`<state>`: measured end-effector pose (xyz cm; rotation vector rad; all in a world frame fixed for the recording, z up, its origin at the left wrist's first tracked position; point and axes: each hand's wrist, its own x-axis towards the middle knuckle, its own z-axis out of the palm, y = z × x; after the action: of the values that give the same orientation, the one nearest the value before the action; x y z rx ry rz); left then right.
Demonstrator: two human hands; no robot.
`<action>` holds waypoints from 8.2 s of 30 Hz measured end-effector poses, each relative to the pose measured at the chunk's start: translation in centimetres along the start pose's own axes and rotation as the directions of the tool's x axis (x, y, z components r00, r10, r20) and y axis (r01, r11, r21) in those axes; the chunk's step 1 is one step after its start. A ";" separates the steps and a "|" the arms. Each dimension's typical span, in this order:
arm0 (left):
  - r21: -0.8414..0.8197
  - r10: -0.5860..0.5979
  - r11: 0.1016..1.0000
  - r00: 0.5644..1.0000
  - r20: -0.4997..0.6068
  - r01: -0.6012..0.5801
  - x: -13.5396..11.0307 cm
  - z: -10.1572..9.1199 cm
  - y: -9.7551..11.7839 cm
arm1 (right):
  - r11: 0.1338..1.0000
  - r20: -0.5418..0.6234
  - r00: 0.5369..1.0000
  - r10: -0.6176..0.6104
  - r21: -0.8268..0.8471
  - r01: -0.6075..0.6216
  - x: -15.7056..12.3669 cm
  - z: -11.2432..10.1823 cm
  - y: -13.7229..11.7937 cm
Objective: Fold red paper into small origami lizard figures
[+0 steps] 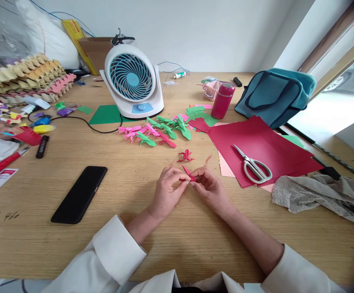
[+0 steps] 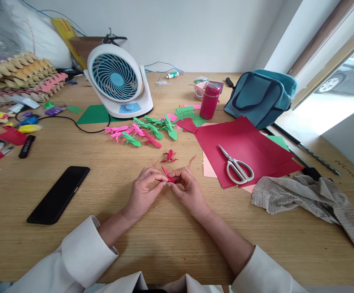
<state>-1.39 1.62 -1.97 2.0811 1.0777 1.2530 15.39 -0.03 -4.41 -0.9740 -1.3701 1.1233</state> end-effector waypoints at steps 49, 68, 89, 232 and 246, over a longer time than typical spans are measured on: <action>0.011 0.171 0.984 0.971 0.169 -0.175 0.1 -0.6 -0.6 | 0.971 -0.162 0.961 0.224 0.122 -0.205 0.7 -0.9 -1.6; -0.125 -0.210 0.965 0.963 0.167 0.232 0.2 -0.4 -0.2 | 0.977 -0.117 0.973 0.197 0.102 -0.185 0.9 -1.2 -2.1; -0.035 0.009 0.999 0.992 0.128 -0.005 0.3 -0.5 0.0 | 0.943 0.102 0.991 -0.091 -0.312 0.119 0.5 -1.2 -2.1; 0.148 0.190 0.967 0.973 0.133 -0.209 0.5 -1.0 -0.1 | 0.865 0.197 0.946 -0.257 -0.389 0.316 0.5 -1.8 -2.9; 0.211 0.196 0.954 0.976 0.093 -0.211 0.7 -1.3 -0.5 | 0.885 0.095 0.967 -0.238 -0.389 0.256 1.2 -2.7 -2.8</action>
<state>-2.56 2.48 -1.40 2.4390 1.0310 1.1872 18.02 0.75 -1.40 -1.0259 -1.7485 0.6874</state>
